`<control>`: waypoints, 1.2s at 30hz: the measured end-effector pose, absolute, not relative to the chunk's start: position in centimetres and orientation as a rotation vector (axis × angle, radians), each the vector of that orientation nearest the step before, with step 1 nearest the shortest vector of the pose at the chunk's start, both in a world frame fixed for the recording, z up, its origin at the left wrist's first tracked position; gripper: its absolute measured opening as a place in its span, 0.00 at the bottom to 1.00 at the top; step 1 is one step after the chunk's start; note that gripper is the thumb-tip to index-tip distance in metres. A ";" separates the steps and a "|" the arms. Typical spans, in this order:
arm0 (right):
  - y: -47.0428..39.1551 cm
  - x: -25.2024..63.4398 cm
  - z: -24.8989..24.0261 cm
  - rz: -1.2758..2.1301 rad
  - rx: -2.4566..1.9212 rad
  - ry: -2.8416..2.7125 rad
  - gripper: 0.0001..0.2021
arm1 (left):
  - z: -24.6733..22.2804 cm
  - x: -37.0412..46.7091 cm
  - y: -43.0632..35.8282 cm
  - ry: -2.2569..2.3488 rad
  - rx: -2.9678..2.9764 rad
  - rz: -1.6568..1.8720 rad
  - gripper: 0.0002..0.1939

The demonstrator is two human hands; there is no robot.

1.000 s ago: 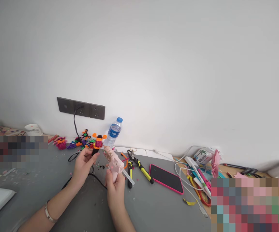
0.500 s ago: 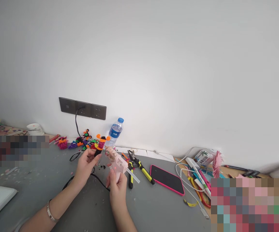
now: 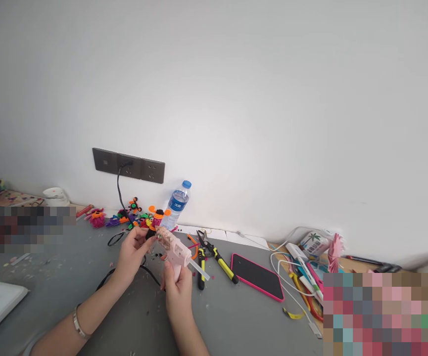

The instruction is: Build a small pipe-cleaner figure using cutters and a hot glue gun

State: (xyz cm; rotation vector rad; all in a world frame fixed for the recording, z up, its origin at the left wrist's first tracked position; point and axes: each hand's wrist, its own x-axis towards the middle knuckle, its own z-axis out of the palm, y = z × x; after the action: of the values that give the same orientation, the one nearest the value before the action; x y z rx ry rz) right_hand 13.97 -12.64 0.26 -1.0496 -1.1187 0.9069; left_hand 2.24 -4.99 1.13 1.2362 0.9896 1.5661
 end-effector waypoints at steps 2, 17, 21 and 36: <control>-12.7 14.0 0.2 0.902 -1.061 -1.140 0.23 | 1.2 2.2 -5.0 0.989 1.237 1.557 0.18; -12.6 13.9 0.4 0.901 -1.099 -1.114 0.24 | 1.3 2.2 -5.1 0.960 1.223 1.554 0.17; -12.6 13.9 0.1 0.887 -1.130 -1.115 0.25 | 1.0 2.2 -4.9 0.945 1.224 1.529 0.17; -12.8 13.9 0.1 0.862 -1.138 -1.135 0.23 | 1.5 2.2 -5.1 1.000 1.235 1.546 0.18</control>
State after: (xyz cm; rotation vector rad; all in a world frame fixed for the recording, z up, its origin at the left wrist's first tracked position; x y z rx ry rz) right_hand 13.89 -12.82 0.11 -1.1384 -1.1353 0.8621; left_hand 2.17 -5.11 1.45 1.2347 1.0004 1.5461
